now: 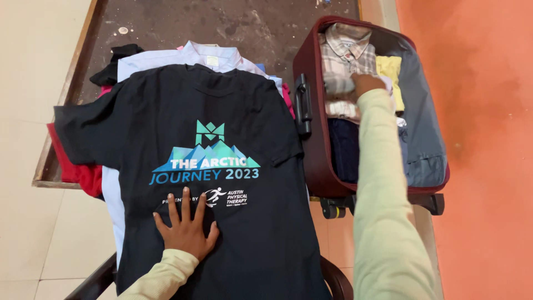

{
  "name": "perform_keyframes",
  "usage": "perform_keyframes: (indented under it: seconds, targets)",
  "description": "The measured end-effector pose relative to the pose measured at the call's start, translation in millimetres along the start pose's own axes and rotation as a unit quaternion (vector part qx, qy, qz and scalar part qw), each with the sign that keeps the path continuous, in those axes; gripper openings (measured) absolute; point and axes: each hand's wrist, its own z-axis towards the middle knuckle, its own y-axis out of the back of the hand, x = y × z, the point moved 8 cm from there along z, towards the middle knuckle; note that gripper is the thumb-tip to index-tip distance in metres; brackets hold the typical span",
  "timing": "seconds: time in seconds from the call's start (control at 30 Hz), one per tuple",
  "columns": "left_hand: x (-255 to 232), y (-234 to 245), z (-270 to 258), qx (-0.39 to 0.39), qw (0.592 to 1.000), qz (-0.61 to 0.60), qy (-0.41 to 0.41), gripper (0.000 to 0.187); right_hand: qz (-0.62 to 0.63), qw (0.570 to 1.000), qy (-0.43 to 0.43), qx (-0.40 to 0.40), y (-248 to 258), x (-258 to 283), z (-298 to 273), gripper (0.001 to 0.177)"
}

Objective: The person smooths a black t-shirt on their lap, then places a plaid shirt on top. They button the plaid shirt from bottom to top, fold the sleeves inward, and fold the shirt body in half. The folded shirt is placed into an open suitcase.

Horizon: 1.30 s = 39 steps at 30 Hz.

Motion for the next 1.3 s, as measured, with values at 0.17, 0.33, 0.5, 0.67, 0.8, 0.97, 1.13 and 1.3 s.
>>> perform_keyframes:
  seconds: [0.17, 0.33, 0.5, 0.67, 0.8, 0.97, 1.13, 1.3]
  targets:
    - [2, -7, 1, 0.028, 1.0, 0.01, 0.004, 0.078, -0.011, 0.967, 0.082, -0.24, 113, -22, -17, 0.017]
    - [3, -2, -1, 0.024, 1.0, 0.01, 0.003, 0.078, -0.042, 0.921, 0.11, -0.37, 272, -21, -119, 0.027]
    - [0, 0, -5, 0.01, 1.0, 0.003, -0.009, 0.077, -0.016, 0.922, 0.118, -0.368, 367, -9, -253, 0.025]
    - [-43, 24, -11, 0.063, 0.972, -0.199, -0.107, 0.05, 0.137, 0.894, 0.211, -0.37, 415, 40, -364, 0.029]
    - [-132, 67, -44, 0.154, 0.492, -0.85, -0.108, 0.06, 0.239, 0.892, 0.254, -0.289, 416, 94, -385, 0.033]
    - [-125, 49, -62, 0.116, 0.354, -0.92, 0.12, 0.056, 0.163, 0.887, 0.304, -0.308, 406, 156, -384, 0.029]
    - [-43, 74, -71, -0.162, 0.803, -0.541, 0.193, 0.061, 0.158, 0.861, 0.344, -0.339, 415, 201, -401, 0.032]
    - [26, 152, -75, -0.46, 0.778, -0.419, 0.089, 0.105, 0.217, 0.856, 0.359, -0.301, 422, 217, -443, 0.029]
